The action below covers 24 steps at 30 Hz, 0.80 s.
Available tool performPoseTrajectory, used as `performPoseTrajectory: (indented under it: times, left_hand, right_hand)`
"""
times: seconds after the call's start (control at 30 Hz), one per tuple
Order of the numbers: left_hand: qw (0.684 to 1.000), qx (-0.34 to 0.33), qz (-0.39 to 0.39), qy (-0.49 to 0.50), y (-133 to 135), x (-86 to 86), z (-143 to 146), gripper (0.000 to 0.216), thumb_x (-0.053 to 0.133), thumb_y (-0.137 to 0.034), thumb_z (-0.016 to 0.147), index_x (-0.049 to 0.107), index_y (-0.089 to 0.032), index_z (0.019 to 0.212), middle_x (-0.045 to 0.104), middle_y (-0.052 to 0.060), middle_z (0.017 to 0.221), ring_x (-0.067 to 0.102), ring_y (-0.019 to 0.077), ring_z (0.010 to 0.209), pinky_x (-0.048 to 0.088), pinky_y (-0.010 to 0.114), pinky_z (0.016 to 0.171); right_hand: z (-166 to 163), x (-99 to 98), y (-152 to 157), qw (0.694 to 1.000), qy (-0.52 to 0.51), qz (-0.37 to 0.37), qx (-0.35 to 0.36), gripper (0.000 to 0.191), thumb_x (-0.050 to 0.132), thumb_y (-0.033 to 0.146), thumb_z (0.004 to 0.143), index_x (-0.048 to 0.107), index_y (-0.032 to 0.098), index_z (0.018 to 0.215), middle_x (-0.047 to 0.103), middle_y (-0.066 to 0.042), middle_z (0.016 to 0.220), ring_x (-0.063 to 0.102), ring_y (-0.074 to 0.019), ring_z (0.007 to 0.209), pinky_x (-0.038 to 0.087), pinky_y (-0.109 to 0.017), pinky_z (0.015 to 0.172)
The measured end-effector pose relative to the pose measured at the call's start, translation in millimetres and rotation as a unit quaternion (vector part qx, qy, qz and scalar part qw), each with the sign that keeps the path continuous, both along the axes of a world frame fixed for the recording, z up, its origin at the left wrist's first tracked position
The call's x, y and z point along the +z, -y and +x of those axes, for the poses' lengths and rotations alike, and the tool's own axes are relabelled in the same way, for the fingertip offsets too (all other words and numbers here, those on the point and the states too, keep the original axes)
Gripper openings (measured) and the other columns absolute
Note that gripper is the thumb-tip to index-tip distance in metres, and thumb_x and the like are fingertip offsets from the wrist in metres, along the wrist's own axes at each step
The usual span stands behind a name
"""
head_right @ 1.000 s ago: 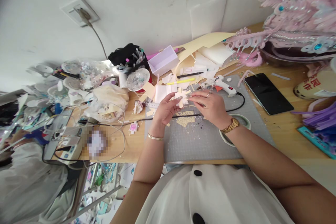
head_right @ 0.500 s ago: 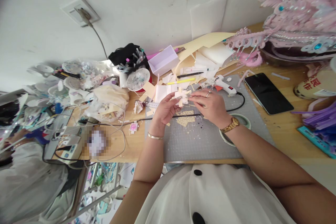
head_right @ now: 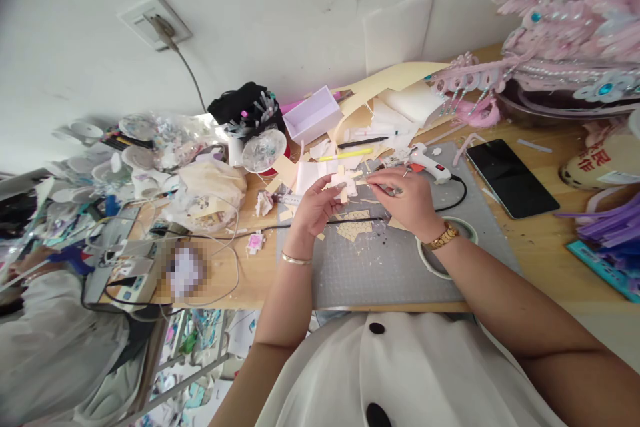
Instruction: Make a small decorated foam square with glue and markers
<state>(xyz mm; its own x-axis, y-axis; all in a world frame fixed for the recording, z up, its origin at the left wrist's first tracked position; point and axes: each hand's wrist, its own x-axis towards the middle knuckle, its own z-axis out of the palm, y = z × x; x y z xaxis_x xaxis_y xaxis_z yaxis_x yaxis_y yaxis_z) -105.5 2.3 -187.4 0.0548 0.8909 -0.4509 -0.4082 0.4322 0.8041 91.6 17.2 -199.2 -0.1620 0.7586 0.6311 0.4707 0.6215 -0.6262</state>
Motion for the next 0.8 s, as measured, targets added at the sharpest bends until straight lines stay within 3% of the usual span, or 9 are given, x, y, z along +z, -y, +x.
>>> performPoseTrajectory:
  times: [0.13, 0.23, 0.3, 0.4, 0.47, 0.53, 0.6, 0.67, 0.8]
  left_hand:
    - [0.997, 0.041, 0.028, -0.065, -2.2, -4.1, -0.4, 0.053, 0.088, -0.029, 0.062, 0.060, -0.019, 0.105, 0.065, -0.004, 0.068, 0.058, 0.0076, 0.057, 0.038, 0.020, 0.055]
    - [0.991, 0.064, 0.052, -0.103, -3.2, -6.1, 0.1, 0.048, 0.086, -0.029, 0.065, 0.061, -0.019, 0.105, 0.064, -0.005, 0.065, 0.056, 0.0070, 0.056, 0.038, 0.020, 0.056]
    - [0.989, 0.067, 0.063, -0.115, -3.4, -7.0, 0.5, 0.047, 0.085, -0.029, 0.067, 0.061, -0.020, 0.106, 0.064, -0.005, 0.066, 0.056, 0.0071, 0.056, 0.038, 0.020, 0.056]
    - [0.988, 0.069, 0.067, -0.120, -3.2, -7.8, 0.8, 0.046, 0.085, -0.030, 0.068, 0.062, -0.020, 0.107, 0.063, -0.005, 0.066, 0.056, 0.0073, 0.057, 0.039, 0.020, 0.057]
    - [0.988, 0.072, 0.065, -0.116, -3.0, -7.8, 0.8, 0.047, 0.085, -0.031, 0.069, 0.062, -0.021, 0.108, 0.063, -0.005, 0.067, 0.056, 0.0073, 0.057, 0.040, 0.020, 0.059]
    - [0.989, 0.076, 0.067, -0.107, -2.7, -7.2, 0.9, 0.048, 0.085, -0.031, 0.069, 0.062, -0.021, 0.110, 0.063, -0.005, 0.068, 0.056, 0.0074, 0.058, 0.040, 0.020, 0.060]
    - [0.990, 0.078, 0.065, -0.094, -2.3, -6.4, 1.8, 0.050, 0.085, -0.031, 0.068, 0.062, -0.021, 0.110, 0.062, -0.006, 0.068, 0.057, 0.0074, 0.059, 0.041, 0.020, 0.061]
    - [0.992, 0.076, 0.055, -0.084, -1.9, -5.6, 3.5, 0.052, 0.086, -0.032, 0.067, 0.062, -0.020, 0.111, 0.062, -0.006, 0.068, 0.058, 0.0077, 0.059, 0.041, 0.021, 0.061]
    - [0.994, 0.071, 0.047, -0.072, -0.8, -5.5, 7.8, 0.056, 0.088, -0.032, 0.064, 0.061, -0.020, 0.111, 0.063, -0.005, 0.069, 0.060, 0.0089, 0.061, 0.041, 0.021, 0.060]
  right_hand:
    - [8.2, -5.0, -6.5, 0.995, 0.054, -0.085, -0.022, 0.017, 0.064, 0.023, 0.085, 0.081, 0.027, 0.086, 0.081, -0.001, 0.087, 0.074, -0.0193, 0.071, 0.056, -0.030, 0.059]
    - [11.8, -11.6, -10.0, 0.980, 0.148, -0.129, -0.039, 0.018, 0.064, 0.025, 0.084, 0.082, 0.028, 0.083, 0.080, 0.001, 0.075, 0.070, -0.0186, 0.061, 0.051, -0.031, 0.054]
    - [11.5, -14.1, -10.2, 0.969, 0.206, -0.128, -0.033, 0.017, 0.066, 0.026, 0.082, 0.082, 0.030, 0.081, 0.079, 0.002, 0.071, 0.069, -0.0193, 0.060, 0.047, -0.031, 0.051]
    - [12.9, -9.0, -10.5, 0.969, 0.228, -0.098, -0.023, 0.016, 0.066, 0.029, 0.084, 0.081, 0.030, 0.080, 0.080, 0.001, 0.084, 0.070, -0.0202, 0.068, 0.047, -0.032, 0.053]
    - [20.2, 0.2, -13.5, 0.972, 0.210, -0.084, -0.062, 0.015, 0.065, 0.032, 0.086, 0.079, 0.028, 0.081, 0.079, -0.003, 0.089, 0.069, -0.0216, 0.070, 0.049, -0.034, 0.058]
    - [33.7, 10.4, -19.1, 0.963, 0.205, -0.087, -0.155, 0.013, 0.068, 0.034, 0.085, 0.075, 0.024, 0.088, 0.076, -0.010, 0.094, 0.069, -0.0271, 0.078, 0.051, -0.039, 0.067]
    - [49.9, 17.2, -25.7, 0.938, 0.233, -0.098, -0.237, 0.030, 0.074, 0.034, 0.080, 0.070, 0.017, 0.104, 0.071, -0.022, 0.111, 0.065, -0.0378, 0.103, 0.050, -0.047, 0.084]
    - [63.7, 17.6, -31.1, 0.914, 0.280, -0.148, -0.254, 0.048, 0.079, 0.041, 0.075, 0.064, 0.011, 0.110, 0.068, -0.029, 0.115, 0.061, -0.0431, 0.110, 0.047, -0.049, 0.087]
    - [74.9, 4.5, -36.4, 0.888, 0.310, -0.256, -0.222, 0.049, 0.075, 0.050, 0.077, 0.064, 0.011, 0.104, 0.071, -0.027, 0.105, 0.066, -0.0364, 0.091, 0.046, -0.042, 0.074]
